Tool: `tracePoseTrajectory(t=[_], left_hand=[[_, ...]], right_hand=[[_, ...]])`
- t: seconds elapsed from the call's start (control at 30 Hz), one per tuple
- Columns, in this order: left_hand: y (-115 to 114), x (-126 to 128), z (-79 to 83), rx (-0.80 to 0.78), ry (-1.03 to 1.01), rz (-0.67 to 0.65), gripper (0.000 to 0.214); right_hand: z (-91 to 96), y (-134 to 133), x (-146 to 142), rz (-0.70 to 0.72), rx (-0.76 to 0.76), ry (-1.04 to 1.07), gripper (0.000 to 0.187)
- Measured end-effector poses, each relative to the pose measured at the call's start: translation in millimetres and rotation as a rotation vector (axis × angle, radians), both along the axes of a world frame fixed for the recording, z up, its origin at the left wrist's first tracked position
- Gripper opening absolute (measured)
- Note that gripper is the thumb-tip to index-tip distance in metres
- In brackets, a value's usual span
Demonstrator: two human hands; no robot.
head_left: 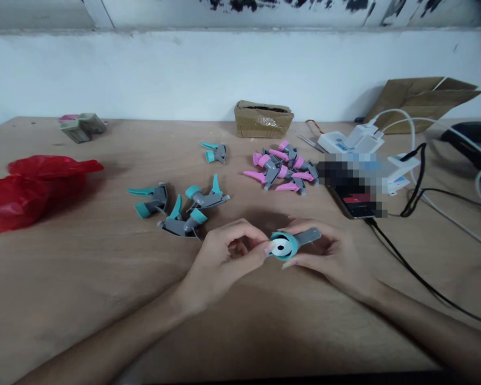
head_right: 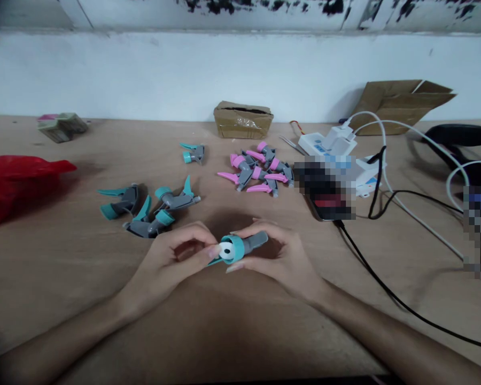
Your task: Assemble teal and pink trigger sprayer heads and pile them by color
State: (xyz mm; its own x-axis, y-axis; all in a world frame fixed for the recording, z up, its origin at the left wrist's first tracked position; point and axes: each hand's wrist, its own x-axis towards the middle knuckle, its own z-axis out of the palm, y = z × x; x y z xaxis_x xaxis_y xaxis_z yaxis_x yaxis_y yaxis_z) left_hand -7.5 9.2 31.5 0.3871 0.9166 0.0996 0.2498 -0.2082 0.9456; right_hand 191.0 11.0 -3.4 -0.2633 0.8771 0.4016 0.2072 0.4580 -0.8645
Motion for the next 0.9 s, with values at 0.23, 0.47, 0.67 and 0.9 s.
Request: tracePoseTrajectory(t=[0.23, 0.47, 0.67, 0.9], left_hand=[[-7.4, 2.0, -4.4, 0.121, 0.038, 0.1, 0.013], [-12.3, 2.2, -8.5, 0.38, 0.074, 0.105, 0.009], [-13.7, 4.4, -8.3, 0.443, 0.06, 0.117, 0.012], [-12.3, 4.9, -11.8, 0.503, 0.024, 0.112, 0.014]], right_hand=[[-1.8, -0.3, -1.2, 0.051, 0.001, 0.044, 0.03], [-2.4, -1.1, -1.5, 0.062, 0.016, 0.019, 0.029], [-0.8, -0.2, -0.5, 0.077, 0.002, 0.015, 0.027], [0.2, 0.5, 0.0, 0.067, -0.017, 0.025, 0.027]])
